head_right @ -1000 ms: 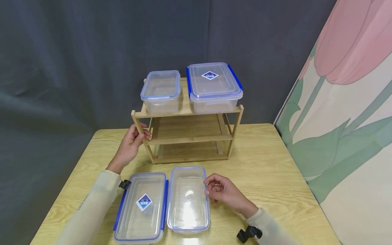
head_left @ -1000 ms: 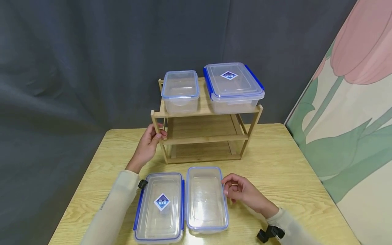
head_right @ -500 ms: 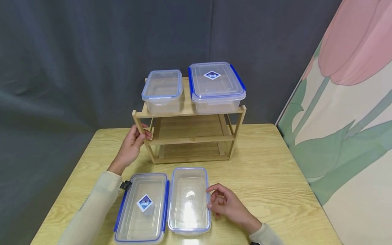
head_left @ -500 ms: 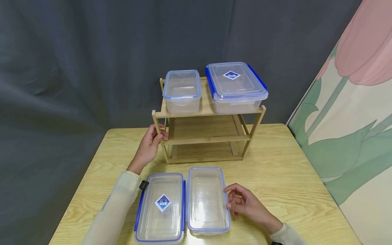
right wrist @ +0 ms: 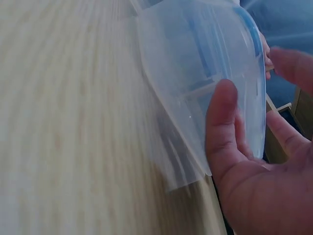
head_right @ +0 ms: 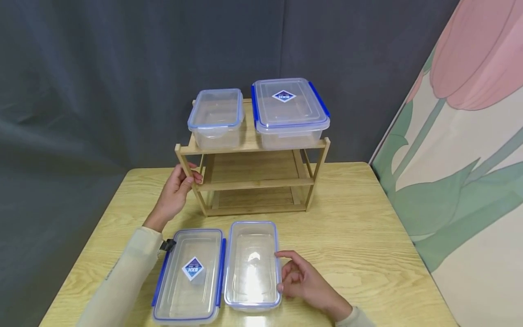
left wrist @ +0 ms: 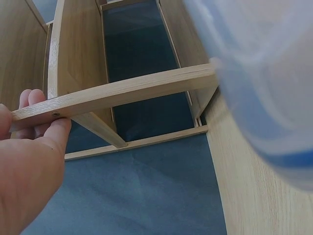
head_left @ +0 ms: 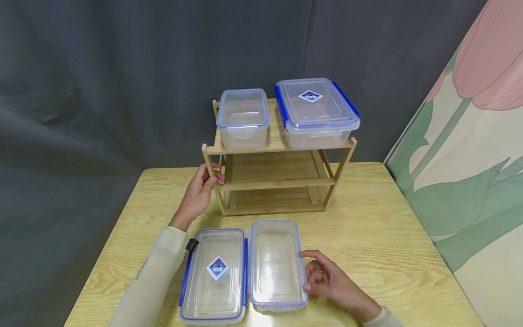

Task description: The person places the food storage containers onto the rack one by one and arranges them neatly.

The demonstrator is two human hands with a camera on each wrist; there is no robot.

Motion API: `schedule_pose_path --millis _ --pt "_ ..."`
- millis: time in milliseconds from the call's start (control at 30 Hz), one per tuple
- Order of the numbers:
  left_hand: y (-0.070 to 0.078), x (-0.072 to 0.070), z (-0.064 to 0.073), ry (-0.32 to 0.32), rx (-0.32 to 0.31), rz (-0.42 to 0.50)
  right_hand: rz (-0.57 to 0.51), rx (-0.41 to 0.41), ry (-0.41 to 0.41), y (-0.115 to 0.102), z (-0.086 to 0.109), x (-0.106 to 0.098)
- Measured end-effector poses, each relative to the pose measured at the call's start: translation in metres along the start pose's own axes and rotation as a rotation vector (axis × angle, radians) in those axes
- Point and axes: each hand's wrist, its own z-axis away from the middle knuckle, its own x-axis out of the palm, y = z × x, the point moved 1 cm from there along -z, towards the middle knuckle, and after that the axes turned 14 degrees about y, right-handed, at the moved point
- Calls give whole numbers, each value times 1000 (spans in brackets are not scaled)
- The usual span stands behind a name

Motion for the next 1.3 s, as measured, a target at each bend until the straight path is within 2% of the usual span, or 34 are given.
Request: schedule_pose_path --millis 167,300,533,667,967,1300 --pt "1 -1 1 2 -8 -1 -18 -41 -26 2 6 6" --pt "2 0 1 2 -9 1 -80 -46 -39 5 7 9" --pt "2 0 1 -1 -7 1 -206 49 -9 6 13 14" --pt "3 0 1 -1 -13 -6 -247 52 5 4 17 17" --pt "3 -1 1 6 -14 -11 -223 114 80 -1 22 24" --pt "3 0 1 1 -26 2 -189 90 126 -2 21 22"
